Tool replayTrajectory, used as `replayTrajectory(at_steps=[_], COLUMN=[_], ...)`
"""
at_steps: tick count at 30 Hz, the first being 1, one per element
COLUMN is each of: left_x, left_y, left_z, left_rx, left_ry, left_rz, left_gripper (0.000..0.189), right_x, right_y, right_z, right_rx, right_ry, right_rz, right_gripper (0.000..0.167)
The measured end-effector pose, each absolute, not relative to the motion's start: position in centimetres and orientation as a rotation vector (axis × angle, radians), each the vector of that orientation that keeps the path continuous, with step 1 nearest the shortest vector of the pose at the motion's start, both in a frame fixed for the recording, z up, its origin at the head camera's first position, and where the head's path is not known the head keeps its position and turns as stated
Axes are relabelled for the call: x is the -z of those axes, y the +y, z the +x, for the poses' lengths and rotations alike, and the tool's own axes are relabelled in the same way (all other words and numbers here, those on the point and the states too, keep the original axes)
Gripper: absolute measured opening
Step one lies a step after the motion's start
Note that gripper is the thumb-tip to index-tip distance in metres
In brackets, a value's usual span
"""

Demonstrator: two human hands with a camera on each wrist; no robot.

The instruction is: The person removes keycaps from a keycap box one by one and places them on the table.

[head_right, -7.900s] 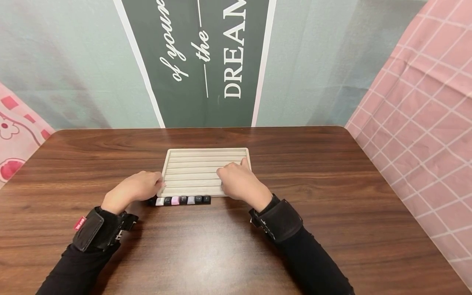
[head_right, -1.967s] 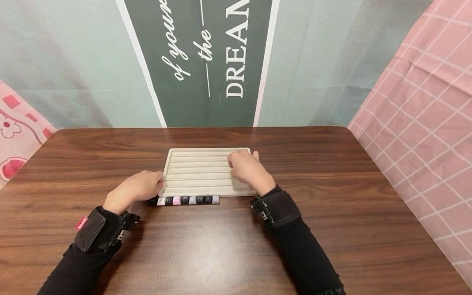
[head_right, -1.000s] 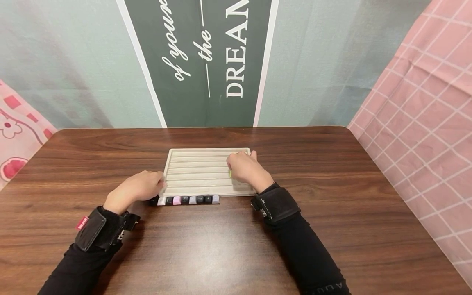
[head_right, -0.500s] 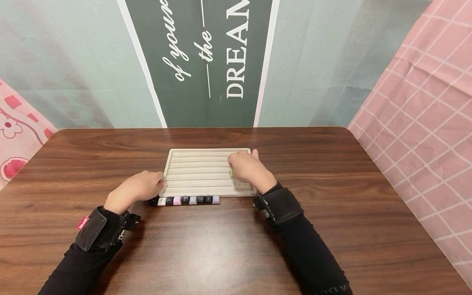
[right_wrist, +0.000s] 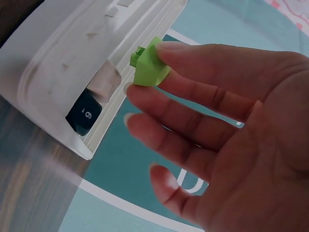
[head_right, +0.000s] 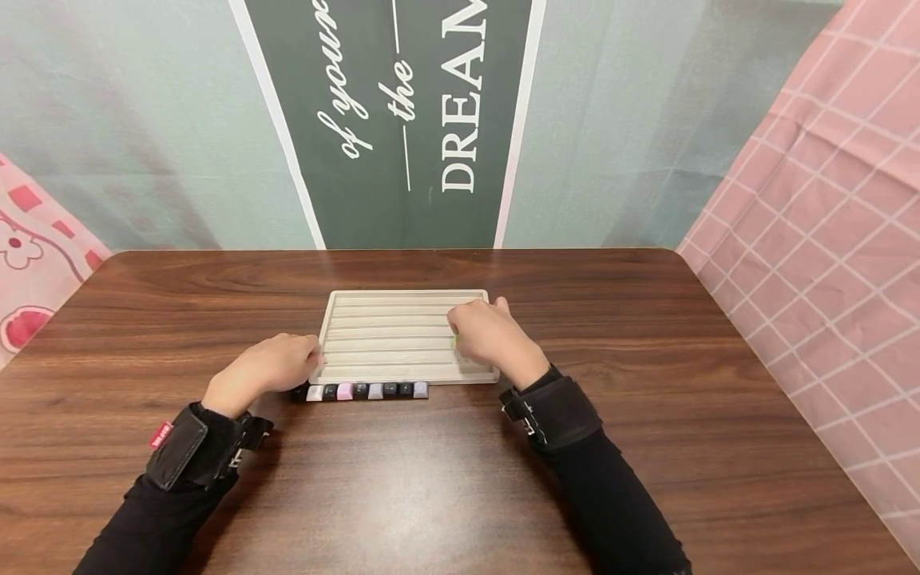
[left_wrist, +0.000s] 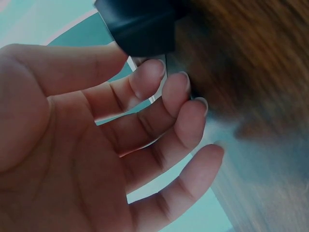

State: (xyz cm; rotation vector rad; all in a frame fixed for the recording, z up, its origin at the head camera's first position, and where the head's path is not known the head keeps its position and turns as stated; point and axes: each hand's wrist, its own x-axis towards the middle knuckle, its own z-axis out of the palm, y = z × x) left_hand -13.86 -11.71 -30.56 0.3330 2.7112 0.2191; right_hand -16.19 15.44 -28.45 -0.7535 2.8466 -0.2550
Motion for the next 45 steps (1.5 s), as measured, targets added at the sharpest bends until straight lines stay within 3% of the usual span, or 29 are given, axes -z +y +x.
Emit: replayTrajectory(at_steps=[21, 32, 39, 45], left_x=[30.6, 30.6, 30.5, 30.4], left_y=[-11.7, -11.7, -11.7, -11.7], left_z=[-13.8, -13.8, -13.9, -13.8], left_rx=[-0.225, -0.215, -0.212, -0.215], left_ry=[2.715, 2.725, 2.723, 2.711], left_rz=[0.324, 0.336, 0.337, 0.342], left_gripper=[0.019, 0.02, 0.02, 0.018], right_x=[28.4, 28.4, 28.6, 28.6], right_y=[15.5, 14.6, 14.4, 14.2], right_z=[-14.0, -12.7, -12.5, -12.2], right_rx=[0.227, 0.16, 0.154, 0.128], right_ry=[2.864, 2.855, 2.85, 2.834], right_rz=[-0.869, -0.95, -1.0, -1.009], right_gripper=[0.022, 0.012, 0.024, 0.023])
